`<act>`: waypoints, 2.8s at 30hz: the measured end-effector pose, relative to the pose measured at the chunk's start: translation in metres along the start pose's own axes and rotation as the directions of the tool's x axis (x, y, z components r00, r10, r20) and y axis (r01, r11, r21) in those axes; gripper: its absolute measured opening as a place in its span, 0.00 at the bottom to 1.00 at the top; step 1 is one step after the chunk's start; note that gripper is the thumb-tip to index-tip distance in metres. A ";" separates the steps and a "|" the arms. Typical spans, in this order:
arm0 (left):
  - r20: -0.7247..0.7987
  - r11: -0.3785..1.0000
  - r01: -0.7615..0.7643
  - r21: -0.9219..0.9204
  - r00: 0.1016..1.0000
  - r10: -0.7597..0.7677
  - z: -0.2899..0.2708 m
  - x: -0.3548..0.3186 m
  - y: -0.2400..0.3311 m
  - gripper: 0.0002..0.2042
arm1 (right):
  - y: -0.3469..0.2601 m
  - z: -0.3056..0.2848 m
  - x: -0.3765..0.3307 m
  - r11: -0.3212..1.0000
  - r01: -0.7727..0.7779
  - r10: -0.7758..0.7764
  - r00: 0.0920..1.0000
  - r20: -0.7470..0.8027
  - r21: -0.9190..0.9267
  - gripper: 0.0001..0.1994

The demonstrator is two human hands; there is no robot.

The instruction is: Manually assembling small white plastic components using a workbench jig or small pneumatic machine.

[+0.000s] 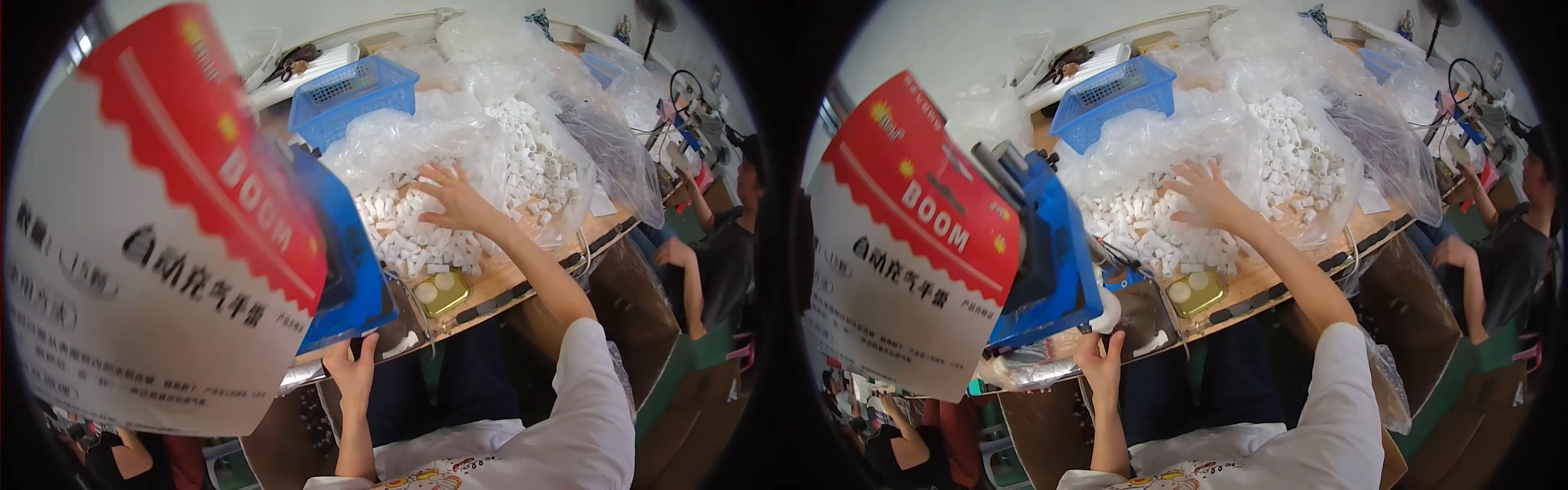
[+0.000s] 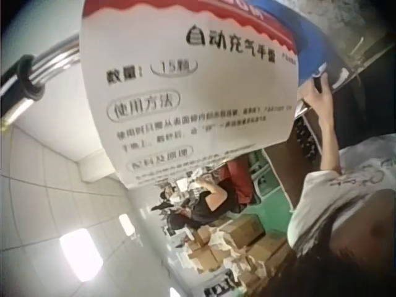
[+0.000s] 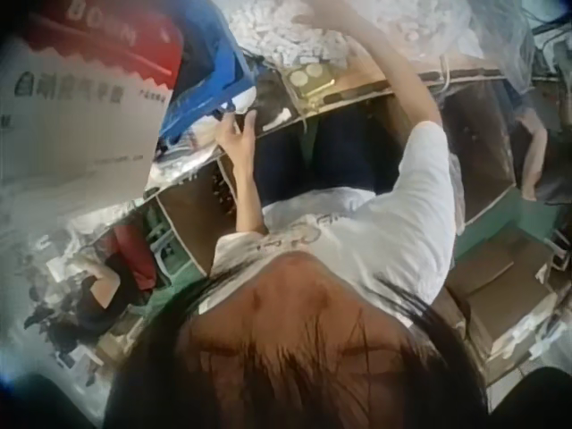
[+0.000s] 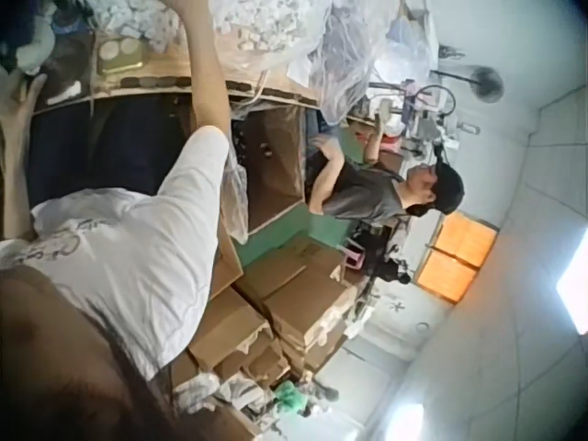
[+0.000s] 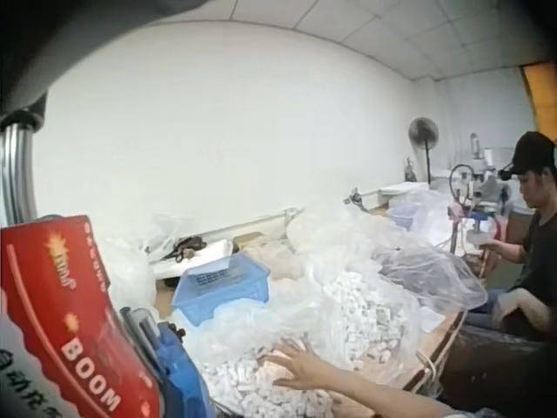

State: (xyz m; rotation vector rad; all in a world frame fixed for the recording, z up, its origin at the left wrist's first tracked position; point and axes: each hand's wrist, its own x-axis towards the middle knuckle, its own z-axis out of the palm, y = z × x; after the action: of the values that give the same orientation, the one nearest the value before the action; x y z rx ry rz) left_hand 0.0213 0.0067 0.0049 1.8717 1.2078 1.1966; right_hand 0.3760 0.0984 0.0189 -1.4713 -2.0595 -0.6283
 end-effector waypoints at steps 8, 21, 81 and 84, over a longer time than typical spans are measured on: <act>-0.003 0.991 -0.074 -0.110 0.997 0.074 -0.001 0.005 0.009 0.14 | -0.065 -0.046 -0.077 0.819 -0.568 0.514 0.789 0.337 0.081 0.14; -0.003 0.990 -0.096 -0.103 0.995 0.096 -0.020 -0.007 0.021 0.13 | -0.153 -0.038 -0.056 0.179 -0.567 0.561 0.730 0.390 0.804 0.11; 0.238 0.982 -0.160 -0.098 0.955 0.179 0.005 0.035 -0.034 0.15 | 0.072 -0.037 -0.140 0.806 -0.592 0.585 0.803 -0.116 -0.031 0.17; 0.033 0.924 -0.271 0.269 0.962 0.273 0.009 0.021 -0.013 0.11 | 0.048 -0.051 -0.139 0.814 -0.572 0.579 0.811 -0.083 0.100 0.15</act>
State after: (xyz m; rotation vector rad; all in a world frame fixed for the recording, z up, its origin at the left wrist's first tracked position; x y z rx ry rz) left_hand 0.0285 0.0308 -0.0018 2.3035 1.1915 1.2277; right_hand 0.4663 -0.0186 -0.0307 -1.8526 -1.4119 -0.3682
